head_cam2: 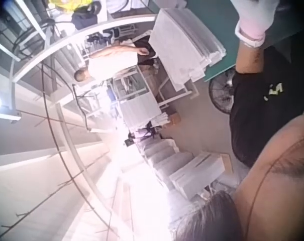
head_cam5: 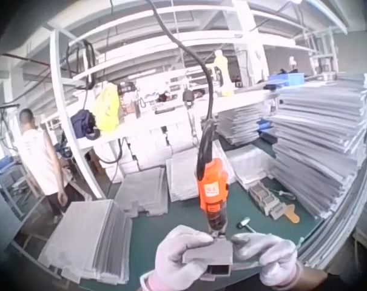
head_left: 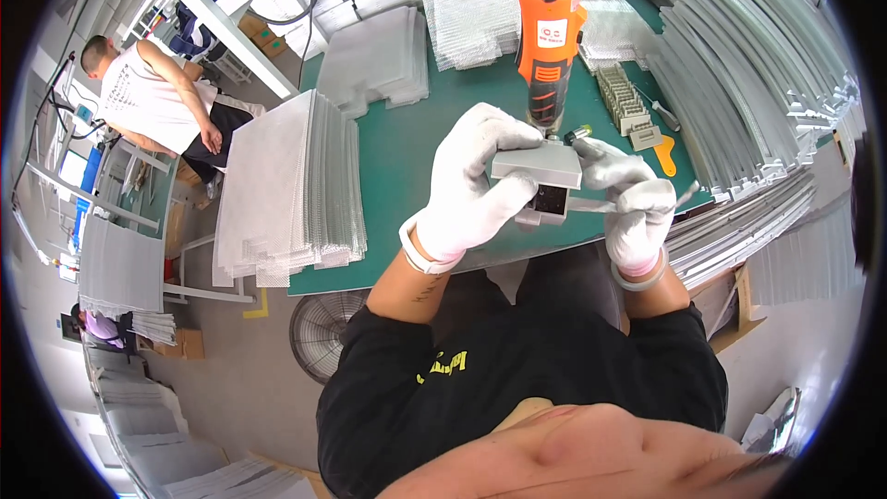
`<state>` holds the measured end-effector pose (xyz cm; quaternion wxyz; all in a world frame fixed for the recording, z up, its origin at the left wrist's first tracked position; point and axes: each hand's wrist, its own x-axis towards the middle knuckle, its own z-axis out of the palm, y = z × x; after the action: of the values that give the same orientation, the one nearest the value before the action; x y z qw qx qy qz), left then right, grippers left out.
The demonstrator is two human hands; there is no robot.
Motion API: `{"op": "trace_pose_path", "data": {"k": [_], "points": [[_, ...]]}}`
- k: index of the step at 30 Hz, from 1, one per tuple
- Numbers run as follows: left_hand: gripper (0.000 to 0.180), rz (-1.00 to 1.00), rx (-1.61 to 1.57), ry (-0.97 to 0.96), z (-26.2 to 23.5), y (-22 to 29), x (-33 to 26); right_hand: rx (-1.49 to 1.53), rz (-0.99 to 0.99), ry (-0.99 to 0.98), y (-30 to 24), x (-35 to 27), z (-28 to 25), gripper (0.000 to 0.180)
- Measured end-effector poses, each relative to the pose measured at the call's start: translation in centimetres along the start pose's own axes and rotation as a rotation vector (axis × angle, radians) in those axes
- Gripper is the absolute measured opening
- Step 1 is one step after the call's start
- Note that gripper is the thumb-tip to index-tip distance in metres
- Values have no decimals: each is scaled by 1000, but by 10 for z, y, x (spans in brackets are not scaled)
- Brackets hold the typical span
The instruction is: Assembling metal mesh filters by placing mesh into frames and securing them with an electric screwdriver and a hammer.
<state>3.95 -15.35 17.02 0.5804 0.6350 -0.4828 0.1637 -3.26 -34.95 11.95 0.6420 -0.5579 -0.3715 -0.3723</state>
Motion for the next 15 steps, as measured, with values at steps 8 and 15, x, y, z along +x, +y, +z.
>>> {"op": "trace_pose_path", "data": {"k": [8, 15], "points": [[43, 72, 78, -91, 0, 9, -6, -156, -202, 100, -4, -2, -1, 22], [56, 153, 66, -54, 11, -3, -20, -255, -316, 75, -4, 10, -8, 26]]}}
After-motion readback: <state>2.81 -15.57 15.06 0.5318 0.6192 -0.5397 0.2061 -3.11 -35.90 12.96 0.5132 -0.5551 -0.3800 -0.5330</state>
